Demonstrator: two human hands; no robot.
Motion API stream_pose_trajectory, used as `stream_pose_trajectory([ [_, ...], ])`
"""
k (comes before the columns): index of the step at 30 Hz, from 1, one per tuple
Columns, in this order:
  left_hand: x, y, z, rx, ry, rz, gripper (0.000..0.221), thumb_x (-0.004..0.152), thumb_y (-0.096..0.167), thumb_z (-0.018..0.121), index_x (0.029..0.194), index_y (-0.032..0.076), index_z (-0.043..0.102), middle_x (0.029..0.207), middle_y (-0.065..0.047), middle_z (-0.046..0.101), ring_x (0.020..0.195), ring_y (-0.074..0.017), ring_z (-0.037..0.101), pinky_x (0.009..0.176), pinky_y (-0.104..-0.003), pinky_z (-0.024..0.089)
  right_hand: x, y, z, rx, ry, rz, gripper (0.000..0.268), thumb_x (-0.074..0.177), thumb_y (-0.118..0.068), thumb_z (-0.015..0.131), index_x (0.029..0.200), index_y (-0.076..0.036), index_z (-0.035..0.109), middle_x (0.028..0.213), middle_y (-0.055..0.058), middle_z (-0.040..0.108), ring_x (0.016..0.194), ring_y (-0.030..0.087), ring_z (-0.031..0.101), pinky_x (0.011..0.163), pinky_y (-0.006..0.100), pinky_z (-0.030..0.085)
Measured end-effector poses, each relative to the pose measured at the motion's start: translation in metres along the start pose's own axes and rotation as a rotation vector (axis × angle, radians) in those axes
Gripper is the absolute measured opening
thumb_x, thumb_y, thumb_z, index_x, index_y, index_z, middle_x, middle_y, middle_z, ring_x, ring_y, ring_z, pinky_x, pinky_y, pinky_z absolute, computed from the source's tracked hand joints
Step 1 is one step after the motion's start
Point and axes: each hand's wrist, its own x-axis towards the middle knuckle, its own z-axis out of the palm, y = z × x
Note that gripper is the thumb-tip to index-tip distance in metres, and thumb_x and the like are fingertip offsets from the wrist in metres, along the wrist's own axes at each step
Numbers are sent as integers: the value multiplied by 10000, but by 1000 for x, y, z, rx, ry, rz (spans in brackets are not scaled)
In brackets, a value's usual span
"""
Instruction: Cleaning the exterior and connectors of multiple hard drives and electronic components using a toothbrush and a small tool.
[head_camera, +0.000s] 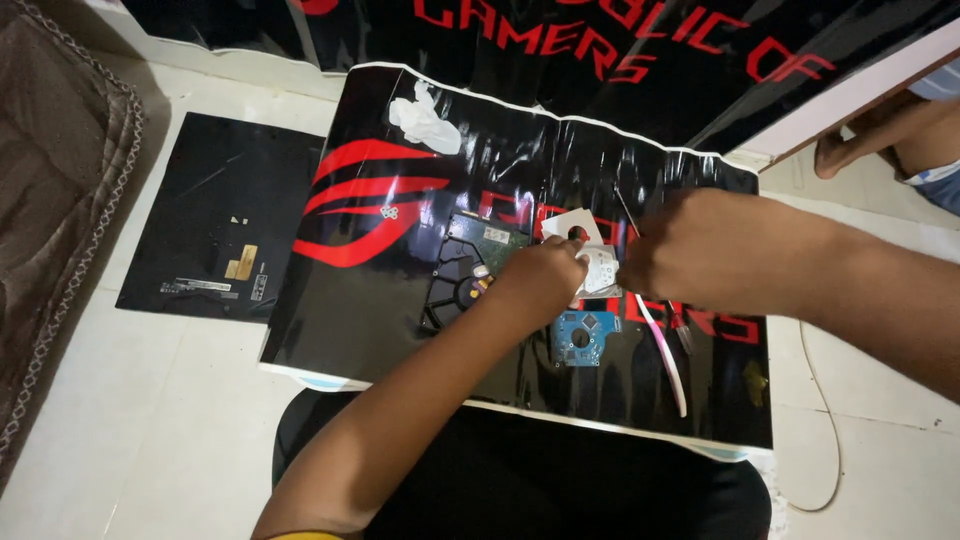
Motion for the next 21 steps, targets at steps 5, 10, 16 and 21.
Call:
stream_pose_trajectory([
  [5, -2, -3, 12, -22, 55, 20, 263, 782, 63, 689, 1038, 5, 712, 1143, -191, 684, 985, -330, 672, 732, -415, 593, -3, -3, 14, 144, 70, 70, 608, 770, -281, 704, 1342, -152, 540, 925, 46, 768, 797, 299, 760, 716, 409, 612],
  [10, -3, -3, 12, 8, 176, 47, 185, 780, 56, 674, 956, 16, 709, 1031, -180, 691, 823, -300, 661, 624, -398, 575, -6, -3, 9, 132, 209, 44, 469, 796, -137, 643, 1256, -195, 573, 1090, -13, 724, 978, 210, 708, 726, 393, 640],
  [16, -6, 3, -1, -20, 167, 32, 377, 709, 45, 750, 1063, -82, 733, 1302, -254, 668, 942, -275, 697, 713, -340, 609, -1, -7, -2, 246, 175, 103, 831, 593, -13, 799, 1363, -220, 567, 1077, 58, 627, 822, 252, 726, 572, 383, 664],
  [21, -5, 6, -14, -115, -12, -37, 430, 685, 96, 832, 1081, -12, 705, 1498, -219, 542, 1118, -310, 655, 836, -410, 583, 1, -7, -5, 203, -20, 239, 446, 929, -200, 560, 1373, -236, 537, 831, 61, 810, 659, 227, 822, 633, 334, 644],
])
